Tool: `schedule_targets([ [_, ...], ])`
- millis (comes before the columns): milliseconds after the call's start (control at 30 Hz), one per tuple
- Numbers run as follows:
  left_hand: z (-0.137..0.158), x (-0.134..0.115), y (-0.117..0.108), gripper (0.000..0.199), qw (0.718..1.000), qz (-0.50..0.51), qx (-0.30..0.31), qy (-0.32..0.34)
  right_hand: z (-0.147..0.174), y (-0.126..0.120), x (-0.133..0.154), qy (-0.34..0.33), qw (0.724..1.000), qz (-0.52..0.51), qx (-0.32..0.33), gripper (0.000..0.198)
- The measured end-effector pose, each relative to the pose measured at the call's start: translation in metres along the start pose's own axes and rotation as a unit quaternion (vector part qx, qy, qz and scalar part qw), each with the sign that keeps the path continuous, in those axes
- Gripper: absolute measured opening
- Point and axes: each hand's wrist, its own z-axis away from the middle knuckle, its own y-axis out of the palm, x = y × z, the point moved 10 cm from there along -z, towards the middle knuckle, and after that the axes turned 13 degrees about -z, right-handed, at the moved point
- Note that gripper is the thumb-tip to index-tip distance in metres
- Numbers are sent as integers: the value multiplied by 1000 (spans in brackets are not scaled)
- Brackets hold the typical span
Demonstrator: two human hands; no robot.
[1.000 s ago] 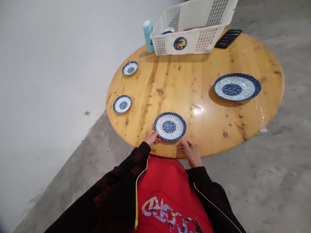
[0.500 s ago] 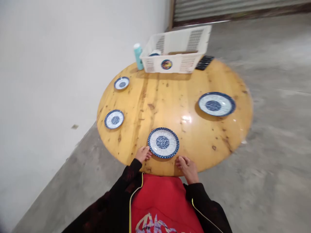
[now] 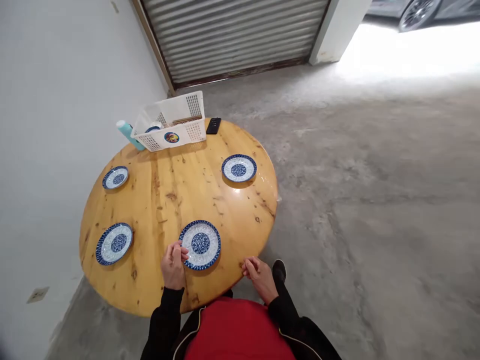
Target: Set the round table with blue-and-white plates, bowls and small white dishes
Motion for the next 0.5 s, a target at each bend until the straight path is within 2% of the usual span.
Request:
schedule_targets([
  [67, 13, -22, 31, 39, 999, 39, 27, 11, -9, -24, 7, -12, 1000, -5, 15, 54],
  [133, 33, -47, 72, 36, 995, 71, 71, 20, -20, -62, 15, -22, 1000, -10, 1, 51],
  [267, 93, -92, 170, 34, 980, 83, 179, -13, -40, -162, 40, -29, 998, -18, -48, 49],
  [367, 143, -123, 243, 33, 957, 59, 282, -27, -51, -234, 63, -20, 997, -14, -70, 49],
  [433, 169, -144, 281, 31, 941, 30, 338, -3, -54, -274, 75, -16, 995, -20, -93, 51],
  [500, 181, -163, 304, 27, 933, 1, 359, 30, -56, -302, 83, -12, 993, -35, -114, 52],
])
